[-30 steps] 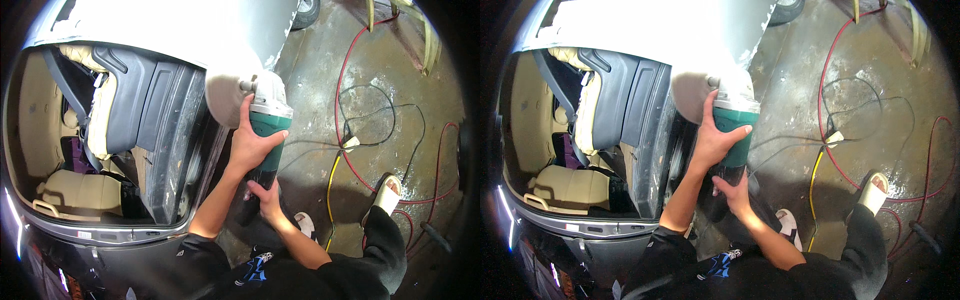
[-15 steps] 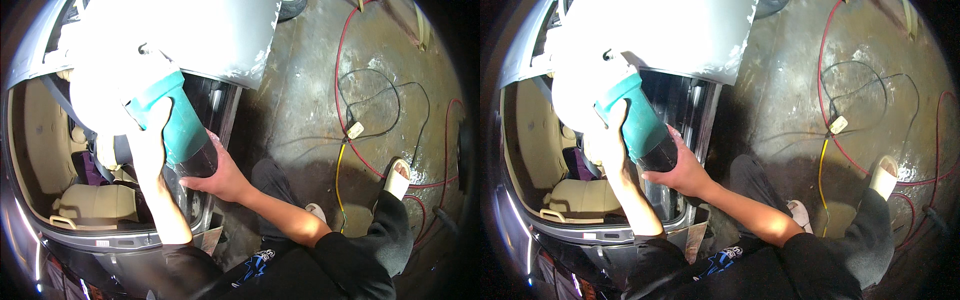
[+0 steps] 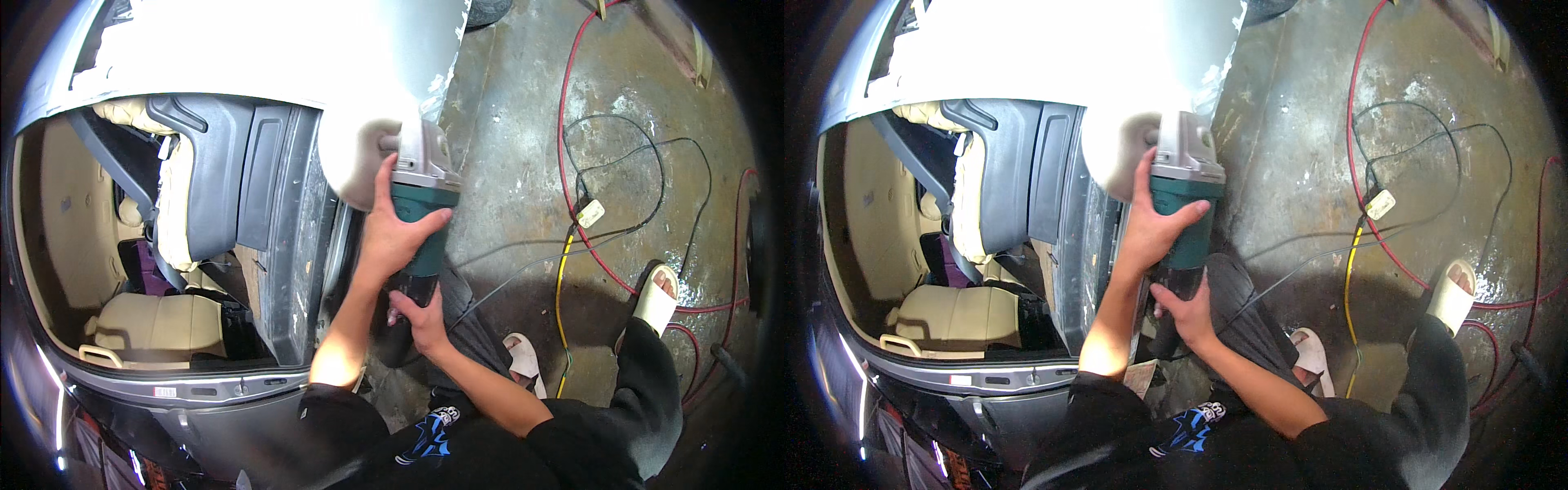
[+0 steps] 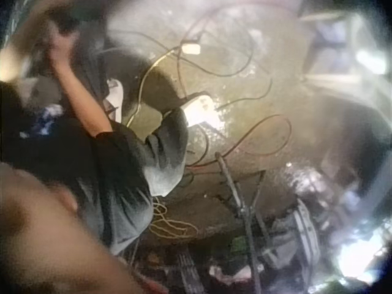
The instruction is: The person uses a rotary polisher with a buffing pad to smooth the surface of a car's rear quarter panel. They apply a compound from a small container and move the tool across the panel in overlapping passes.
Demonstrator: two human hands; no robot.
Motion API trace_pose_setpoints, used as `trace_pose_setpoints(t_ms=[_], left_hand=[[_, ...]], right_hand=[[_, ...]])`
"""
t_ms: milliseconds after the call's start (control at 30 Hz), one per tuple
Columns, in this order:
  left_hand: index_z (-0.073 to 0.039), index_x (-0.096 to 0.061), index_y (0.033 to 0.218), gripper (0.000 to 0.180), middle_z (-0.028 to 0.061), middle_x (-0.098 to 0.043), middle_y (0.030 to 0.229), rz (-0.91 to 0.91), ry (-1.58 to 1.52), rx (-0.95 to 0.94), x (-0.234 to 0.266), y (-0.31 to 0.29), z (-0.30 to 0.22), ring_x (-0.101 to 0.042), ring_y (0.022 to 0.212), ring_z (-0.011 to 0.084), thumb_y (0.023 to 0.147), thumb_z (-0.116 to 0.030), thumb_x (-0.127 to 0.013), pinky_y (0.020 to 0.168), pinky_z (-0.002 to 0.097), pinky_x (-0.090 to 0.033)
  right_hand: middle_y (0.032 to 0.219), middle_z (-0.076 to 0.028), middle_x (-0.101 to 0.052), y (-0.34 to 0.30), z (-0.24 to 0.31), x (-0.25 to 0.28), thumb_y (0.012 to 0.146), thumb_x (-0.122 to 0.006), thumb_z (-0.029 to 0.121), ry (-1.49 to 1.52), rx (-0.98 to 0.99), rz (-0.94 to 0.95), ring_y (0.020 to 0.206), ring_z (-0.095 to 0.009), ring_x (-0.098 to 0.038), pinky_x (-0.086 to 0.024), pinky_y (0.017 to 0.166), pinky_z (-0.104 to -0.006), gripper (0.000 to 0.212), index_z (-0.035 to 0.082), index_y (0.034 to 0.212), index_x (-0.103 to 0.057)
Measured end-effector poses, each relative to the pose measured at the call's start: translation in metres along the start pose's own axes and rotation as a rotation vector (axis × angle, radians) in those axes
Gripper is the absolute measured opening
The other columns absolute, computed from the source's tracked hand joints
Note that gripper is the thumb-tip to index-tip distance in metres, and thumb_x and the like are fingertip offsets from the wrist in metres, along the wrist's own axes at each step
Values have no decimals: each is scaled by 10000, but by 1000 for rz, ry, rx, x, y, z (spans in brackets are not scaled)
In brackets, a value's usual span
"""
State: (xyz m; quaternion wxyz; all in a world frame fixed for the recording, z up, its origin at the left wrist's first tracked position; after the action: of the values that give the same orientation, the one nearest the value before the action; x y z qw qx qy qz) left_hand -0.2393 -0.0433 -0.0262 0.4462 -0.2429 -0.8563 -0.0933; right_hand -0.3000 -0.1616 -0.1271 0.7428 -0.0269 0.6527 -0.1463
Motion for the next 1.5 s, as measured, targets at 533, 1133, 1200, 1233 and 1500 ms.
trace_pose_setpoints(t_ms=[533, 1133, 1200, 1233, 1500], left_hand=[[60, -253, 1526, 955, 238, -473, 1410, -360, 6, -105, 117, -23, -103, -549, 1209, 307, 810, -230, -814, 1016, 408, -477], [34, -491, 1382, 760, 143, -669, 1122, -75, -75, -27, 76, 1, -72, -648, 997, 226, 786, -272, -850, 891, 359, -530], [40, -492, 1378, 747, 175, -630, 1177, -235, -283, -127, 90, 0, -86, -637, 1011, 224, 793, -264, -844, 889, 364, -526], [10, -601, 1133, 503, 96, -644, 977, -386, -137, -124, 138, -27, -116, -635, 848, 163, 782, -251, -850, 730, 279, -537], [33, -552, 1286, 639, 144, -642, 1122, -442, 210, -258, 104, 6, -124, -622, 966, 224, 816, -315, -809, 808, 350, -517]], right_hand=[[1380, -130, -492, 10, 55, -106, 714, -895, 211, -180, 221, 304, 1300, -202, -463, -362, 1116, -358, 1036, -28, 1499, -263], [1182, -122, -593, 17, 38, -66, 756, -866, 174, -238, 172, 182, 1024, -198, -612, -499, 898, -348, 843, -15, 1399, -355], [1346, -155, -508, 35, 59, -79, 713, -901, 214, -360, 266, 252, 1239, -222, -508, -398, 1070, -366, 1027, -29, 1485, -269], [1424, -170, -449, 17, 53, -128, 690, -917, 232, -294, 205, 414, 1340, -230, -427, -321, 1148, -370, 1117, -33, 1521, -220], [1400, -182, -491, 36, 93, -98, 682, -929, 288, -276, 214, 328, 1314, -246, -465, -342, 1138, -368, 1137, -32, 1520, -231]])
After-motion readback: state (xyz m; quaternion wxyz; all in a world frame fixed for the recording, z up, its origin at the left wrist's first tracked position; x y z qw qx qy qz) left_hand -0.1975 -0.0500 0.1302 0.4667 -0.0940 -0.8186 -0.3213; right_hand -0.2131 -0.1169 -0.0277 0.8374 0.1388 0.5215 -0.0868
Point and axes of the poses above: each hand's wrist, its own y-axis towards the middle knuckle, its own x-axis out of the back of the hand, z = x × y, the point moved 5 cm from there along y, towards the middle knuckle
